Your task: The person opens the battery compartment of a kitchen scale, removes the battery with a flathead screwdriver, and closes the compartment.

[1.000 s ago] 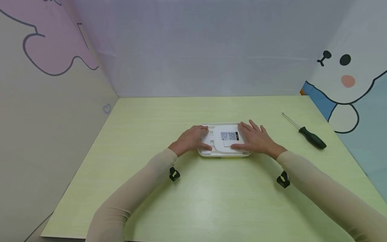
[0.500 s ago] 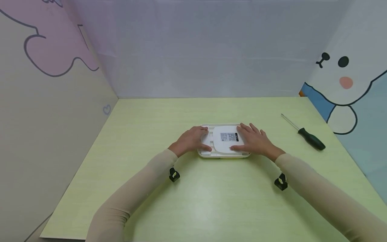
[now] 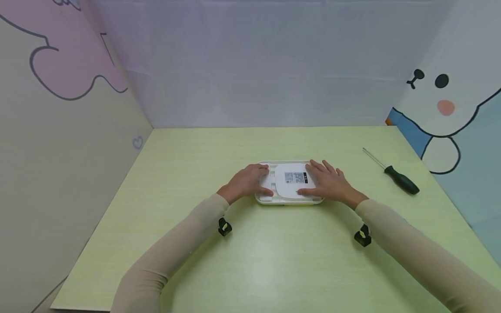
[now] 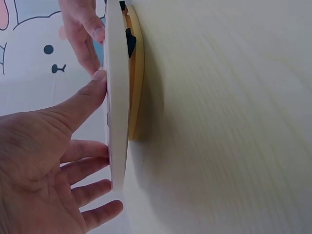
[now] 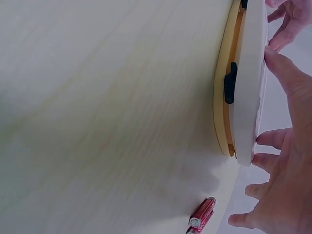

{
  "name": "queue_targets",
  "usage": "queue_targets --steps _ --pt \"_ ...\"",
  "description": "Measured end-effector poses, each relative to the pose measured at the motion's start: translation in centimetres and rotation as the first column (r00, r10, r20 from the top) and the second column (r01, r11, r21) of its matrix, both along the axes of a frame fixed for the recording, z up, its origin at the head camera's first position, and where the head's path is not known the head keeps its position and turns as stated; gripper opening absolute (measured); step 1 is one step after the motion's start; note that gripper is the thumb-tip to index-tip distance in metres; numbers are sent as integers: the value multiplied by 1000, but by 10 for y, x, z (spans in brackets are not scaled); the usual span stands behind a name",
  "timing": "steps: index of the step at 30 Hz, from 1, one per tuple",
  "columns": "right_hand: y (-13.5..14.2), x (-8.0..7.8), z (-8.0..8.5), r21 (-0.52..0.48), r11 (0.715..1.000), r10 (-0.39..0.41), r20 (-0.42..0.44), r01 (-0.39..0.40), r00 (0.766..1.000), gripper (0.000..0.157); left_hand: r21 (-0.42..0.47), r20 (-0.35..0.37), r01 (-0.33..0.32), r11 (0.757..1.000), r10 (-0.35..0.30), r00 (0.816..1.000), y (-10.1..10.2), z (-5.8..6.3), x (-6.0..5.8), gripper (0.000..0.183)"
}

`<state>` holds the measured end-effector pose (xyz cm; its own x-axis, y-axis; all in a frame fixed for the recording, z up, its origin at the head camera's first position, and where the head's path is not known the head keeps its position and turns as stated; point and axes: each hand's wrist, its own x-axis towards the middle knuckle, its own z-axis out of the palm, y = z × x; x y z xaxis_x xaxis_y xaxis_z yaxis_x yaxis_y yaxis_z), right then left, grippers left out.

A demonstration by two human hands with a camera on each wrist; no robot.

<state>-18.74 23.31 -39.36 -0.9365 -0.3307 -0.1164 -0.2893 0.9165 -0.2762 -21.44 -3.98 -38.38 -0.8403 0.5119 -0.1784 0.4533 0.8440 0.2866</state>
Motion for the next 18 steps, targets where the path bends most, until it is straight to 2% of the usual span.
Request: queue_targets --steps 8,14,18 --pt "11 0 0 -13 1000 16 -9 -16 1000 95 48 -3 6 999 -5 1000 -1 -7 2 88" --pt "34 0 8 -78 997 9 -16 -10 1000 75 98 -35 3 995 1 999 -7 -13 1 93" --pt "48 1 7 -89 995 30 -42 -33 999 62 176 -6 -32 984 34 999 -15 -9 -1 87"
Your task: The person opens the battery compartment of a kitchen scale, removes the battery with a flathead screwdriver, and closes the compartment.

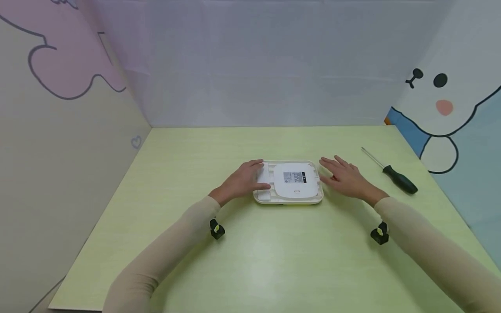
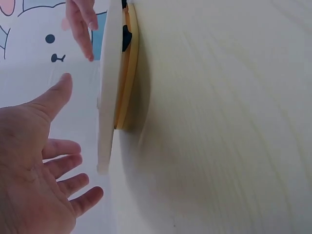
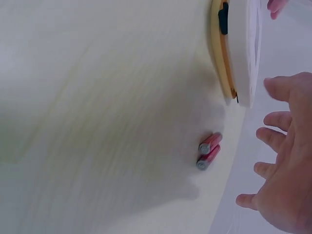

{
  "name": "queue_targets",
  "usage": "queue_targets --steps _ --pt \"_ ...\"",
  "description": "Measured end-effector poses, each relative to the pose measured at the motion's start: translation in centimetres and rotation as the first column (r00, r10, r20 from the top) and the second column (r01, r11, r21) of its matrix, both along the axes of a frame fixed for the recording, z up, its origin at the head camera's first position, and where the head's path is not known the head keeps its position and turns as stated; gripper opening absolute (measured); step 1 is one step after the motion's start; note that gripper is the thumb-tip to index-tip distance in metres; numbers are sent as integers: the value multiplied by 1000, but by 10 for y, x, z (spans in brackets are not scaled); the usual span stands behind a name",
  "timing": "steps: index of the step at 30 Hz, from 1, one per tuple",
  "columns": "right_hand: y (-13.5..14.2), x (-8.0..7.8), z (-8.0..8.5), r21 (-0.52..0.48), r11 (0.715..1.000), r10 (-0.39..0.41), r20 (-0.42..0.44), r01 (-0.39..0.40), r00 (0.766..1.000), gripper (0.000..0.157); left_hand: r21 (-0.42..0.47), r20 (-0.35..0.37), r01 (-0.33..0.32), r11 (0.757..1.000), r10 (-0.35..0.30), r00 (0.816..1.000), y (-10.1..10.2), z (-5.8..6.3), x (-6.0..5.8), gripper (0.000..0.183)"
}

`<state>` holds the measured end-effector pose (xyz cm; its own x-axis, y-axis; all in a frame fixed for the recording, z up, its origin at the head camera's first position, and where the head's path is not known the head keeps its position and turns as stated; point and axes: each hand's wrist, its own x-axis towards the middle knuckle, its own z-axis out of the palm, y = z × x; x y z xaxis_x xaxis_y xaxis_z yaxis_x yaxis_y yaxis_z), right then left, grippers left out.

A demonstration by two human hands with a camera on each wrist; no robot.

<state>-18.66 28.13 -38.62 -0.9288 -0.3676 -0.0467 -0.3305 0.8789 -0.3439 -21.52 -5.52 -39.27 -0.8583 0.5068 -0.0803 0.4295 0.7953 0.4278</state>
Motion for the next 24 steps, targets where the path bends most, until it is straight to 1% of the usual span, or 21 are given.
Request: queue_targets --steps 3,5,9,13,15,17,20,24 --pt "6 0 -5 19 1000 18 -19 -18 1000 60 37 32 -26 999 25 999 -10 3 -1 82" --pt "8 1 -9 33 999 27 -26 -26 999 61 34 43 -29 999 28 999 -18 3 -1 79" --pt "9 2 -14 50 998 48 -45 -45 998 66 4 51 0 1000 -1 999 -30 0 -2 69" --pt "8 4 -15 63 996 64 -60 -60 996 68 -14 62 36 999 -35 997 -35 -4 -2 62" --pt "7 4 -16 69 996 69 -68 -64 995 68 -28 45 50 998 -49 998 -36 -5 -2 65" --pt "6 5 -17 75 995 71 -76 -65 995 67 -49 13 56 997 -56 998 -35 -8 -3 73" --pt "4 6 -20 83 994 74 -95 -66 993 67 -69 -29 48 996 -50 998 -34 -12 -4 84" --pt "4 7 -23 85 994 78 -121 -68 990 68 -80 -55 26 996 -30 998 -31 -10 -1 89"
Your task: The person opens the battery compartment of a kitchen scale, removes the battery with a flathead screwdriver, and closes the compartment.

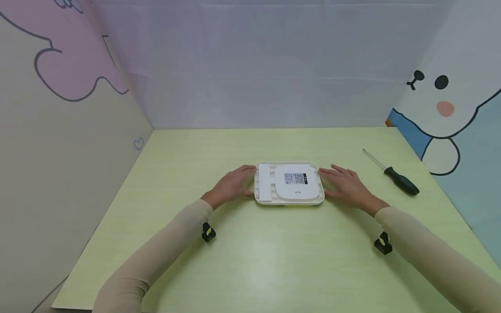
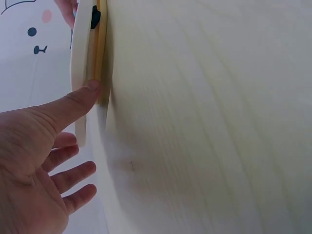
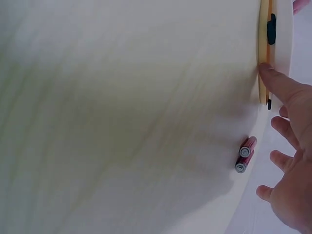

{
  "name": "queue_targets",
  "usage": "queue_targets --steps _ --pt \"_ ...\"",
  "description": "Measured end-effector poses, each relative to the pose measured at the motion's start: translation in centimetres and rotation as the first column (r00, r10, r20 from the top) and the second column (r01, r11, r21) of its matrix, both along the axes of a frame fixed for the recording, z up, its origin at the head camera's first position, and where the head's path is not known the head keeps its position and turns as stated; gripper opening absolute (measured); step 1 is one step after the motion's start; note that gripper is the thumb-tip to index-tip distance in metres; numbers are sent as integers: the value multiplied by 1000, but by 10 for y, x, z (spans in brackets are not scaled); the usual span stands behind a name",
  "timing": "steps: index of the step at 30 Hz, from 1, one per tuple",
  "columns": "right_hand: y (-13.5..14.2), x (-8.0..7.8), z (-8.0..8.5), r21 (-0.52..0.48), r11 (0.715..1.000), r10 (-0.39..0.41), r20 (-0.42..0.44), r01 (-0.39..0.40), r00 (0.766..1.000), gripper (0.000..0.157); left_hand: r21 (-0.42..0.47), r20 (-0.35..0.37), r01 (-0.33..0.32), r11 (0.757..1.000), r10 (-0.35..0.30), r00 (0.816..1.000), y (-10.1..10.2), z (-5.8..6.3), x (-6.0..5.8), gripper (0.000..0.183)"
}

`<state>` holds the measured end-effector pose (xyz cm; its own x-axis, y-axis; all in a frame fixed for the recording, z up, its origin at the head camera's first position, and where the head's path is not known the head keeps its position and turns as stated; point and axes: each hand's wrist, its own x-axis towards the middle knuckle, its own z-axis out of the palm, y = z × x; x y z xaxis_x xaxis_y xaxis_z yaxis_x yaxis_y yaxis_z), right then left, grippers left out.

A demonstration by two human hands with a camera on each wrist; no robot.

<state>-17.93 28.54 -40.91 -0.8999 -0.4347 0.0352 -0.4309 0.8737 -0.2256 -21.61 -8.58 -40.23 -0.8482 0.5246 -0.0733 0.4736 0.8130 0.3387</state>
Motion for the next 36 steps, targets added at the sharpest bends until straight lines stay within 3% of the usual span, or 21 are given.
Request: queue_targets --steps 10,19,29,36 --pt "4 1 -1 26 999 42 -75 -40 996 66 -43 -82 10 999 -14 997 0 3 5 85" --pt "5 -1 -1 12 998 66 -109 -66 992 65 -48 -92 13 999 -18 996 -1 6 4 82" --pt "12 -5 4 -28 989 140 -165 -146 976 58 80 43 -16 997 13 999 -8 9 -2 80" --pt "17 -8 8 -78 982 157 -150 -170 976 52 199 104 -44 979 23 994 -14 9 -5 68"
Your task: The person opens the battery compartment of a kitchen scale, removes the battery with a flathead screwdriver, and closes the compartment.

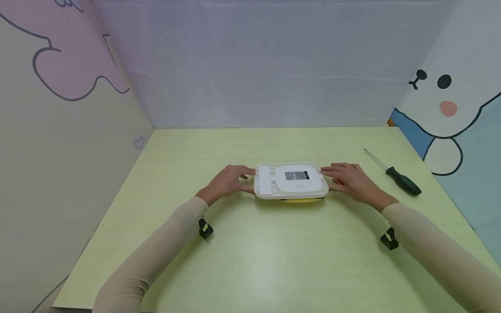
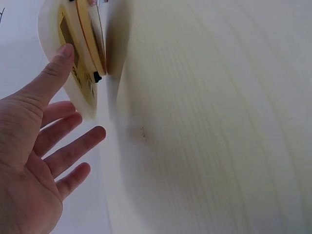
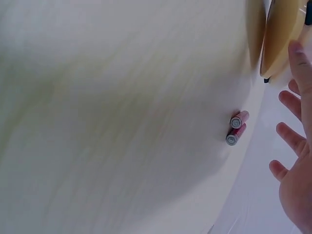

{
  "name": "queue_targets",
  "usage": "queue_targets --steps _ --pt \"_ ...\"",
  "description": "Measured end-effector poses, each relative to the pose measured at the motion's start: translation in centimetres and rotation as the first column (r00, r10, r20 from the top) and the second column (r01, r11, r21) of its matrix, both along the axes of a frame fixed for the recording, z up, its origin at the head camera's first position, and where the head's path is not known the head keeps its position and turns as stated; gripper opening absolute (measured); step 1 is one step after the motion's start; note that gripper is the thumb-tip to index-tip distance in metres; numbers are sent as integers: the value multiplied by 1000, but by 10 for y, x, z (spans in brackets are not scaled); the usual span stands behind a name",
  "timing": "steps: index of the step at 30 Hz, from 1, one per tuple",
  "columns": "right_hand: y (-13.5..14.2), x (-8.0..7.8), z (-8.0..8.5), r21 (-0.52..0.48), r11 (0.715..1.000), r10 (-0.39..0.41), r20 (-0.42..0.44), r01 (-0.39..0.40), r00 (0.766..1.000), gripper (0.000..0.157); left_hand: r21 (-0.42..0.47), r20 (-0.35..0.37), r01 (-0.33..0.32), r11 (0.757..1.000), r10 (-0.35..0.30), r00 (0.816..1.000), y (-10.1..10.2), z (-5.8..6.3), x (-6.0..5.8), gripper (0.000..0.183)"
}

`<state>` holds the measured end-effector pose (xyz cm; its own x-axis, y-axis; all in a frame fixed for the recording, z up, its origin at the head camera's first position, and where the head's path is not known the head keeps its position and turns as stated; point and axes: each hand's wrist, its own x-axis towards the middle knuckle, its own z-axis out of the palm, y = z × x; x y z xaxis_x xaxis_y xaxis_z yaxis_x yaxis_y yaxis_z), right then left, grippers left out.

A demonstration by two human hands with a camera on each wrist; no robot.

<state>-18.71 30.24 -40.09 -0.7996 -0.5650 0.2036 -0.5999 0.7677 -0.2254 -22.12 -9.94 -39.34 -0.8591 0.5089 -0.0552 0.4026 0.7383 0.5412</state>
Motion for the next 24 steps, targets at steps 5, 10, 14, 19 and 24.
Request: queue_targets --steps 5,10,14,19,24 --pt "3 0 2 -37 999 0 11 1 1000 47 84 26 -23 996 21 999 -2 0 -1 64" --pt "4 0 4 -84 996 16 29 -13 999 46 144 68 -59 988 49 996 -3 0 0 60" --pt "4 1 8 -125 992 31 44 -25 999 45 205 110 -87 975 65 992 -4 2 1 55" --pt "4 1 10 -143 989 32 71 -22 997 42 260 149 -103 960 66 987 -5 4 2 49" --pt "6 0 9 -160 987 24 101 -8 995 40 276 130 -90 957 56 990 -5 2 1 44"
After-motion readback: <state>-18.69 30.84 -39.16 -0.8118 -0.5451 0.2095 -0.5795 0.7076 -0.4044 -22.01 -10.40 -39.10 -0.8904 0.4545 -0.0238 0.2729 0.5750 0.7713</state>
